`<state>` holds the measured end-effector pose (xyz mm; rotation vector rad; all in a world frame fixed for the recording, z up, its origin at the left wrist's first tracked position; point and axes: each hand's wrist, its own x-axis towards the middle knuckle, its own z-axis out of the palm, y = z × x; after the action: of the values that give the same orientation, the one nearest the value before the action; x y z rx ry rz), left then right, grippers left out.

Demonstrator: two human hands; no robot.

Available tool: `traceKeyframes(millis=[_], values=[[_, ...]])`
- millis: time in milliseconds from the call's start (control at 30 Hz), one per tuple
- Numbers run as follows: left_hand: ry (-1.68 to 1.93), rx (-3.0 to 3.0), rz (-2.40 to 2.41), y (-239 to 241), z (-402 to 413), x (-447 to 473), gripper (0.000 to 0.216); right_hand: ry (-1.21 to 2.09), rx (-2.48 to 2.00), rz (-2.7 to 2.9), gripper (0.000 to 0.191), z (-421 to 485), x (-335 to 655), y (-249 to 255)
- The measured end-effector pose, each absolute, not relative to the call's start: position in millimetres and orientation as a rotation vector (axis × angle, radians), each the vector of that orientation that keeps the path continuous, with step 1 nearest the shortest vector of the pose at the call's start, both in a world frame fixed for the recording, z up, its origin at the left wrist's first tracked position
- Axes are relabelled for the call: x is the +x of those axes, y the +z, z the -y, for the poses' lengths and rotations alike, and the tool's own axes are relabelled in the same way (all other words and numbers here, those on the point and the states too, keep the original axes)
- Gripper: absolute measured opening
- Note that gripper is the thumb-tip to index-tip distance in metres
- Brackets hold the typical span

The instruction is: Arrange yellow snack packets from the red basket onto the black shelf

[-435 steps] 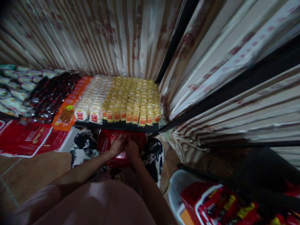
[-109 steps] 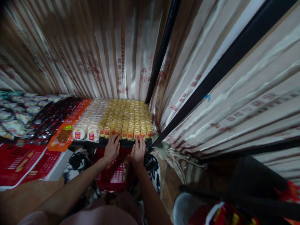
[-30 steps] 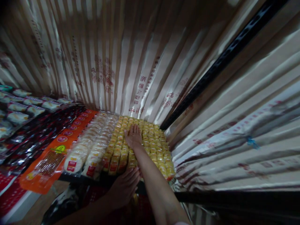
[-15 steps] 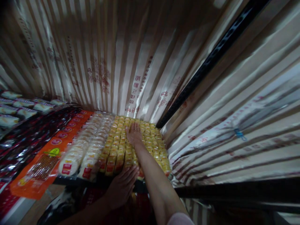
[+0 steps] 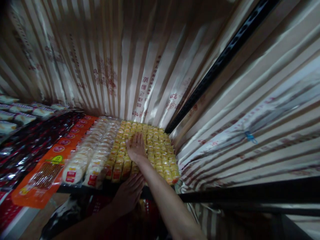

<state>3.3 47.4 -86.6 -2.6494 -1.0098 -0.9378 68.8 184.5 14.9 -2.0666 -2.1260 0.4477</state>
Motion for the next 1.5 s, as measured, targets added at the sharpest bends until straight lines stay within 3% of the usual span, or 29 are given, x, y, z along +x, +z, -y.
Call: traceKeyframes(millis=[300, 967, 1300, 1500], values=[[-1.005, -2.652, 1.027, -104.7, -47.7, 7.9, 0.036, 0.459, -2.093, 2.073, 0.074, -172.7, 55.1, 2.0], [-0.880, -2.639, 1.088, -80.0, -44.9, 4.7, 0.050, 0.394, -2.037, 2.017, 0.067, -195.5, 76.0, -2.7], [-0.916, -2.640, 1.068, -75.6, -41.8, 3.3, 0.049, 0.423, -1.798, 1.677, 0.070, -199.7, 122.0, 30.2], [-1.032, -2.718, 0.820, -74.9, -40.1, 5.4, 0.043, 0.387, -1.795, 1.553, 0.068, -192.1, 142.6, 40.0]])
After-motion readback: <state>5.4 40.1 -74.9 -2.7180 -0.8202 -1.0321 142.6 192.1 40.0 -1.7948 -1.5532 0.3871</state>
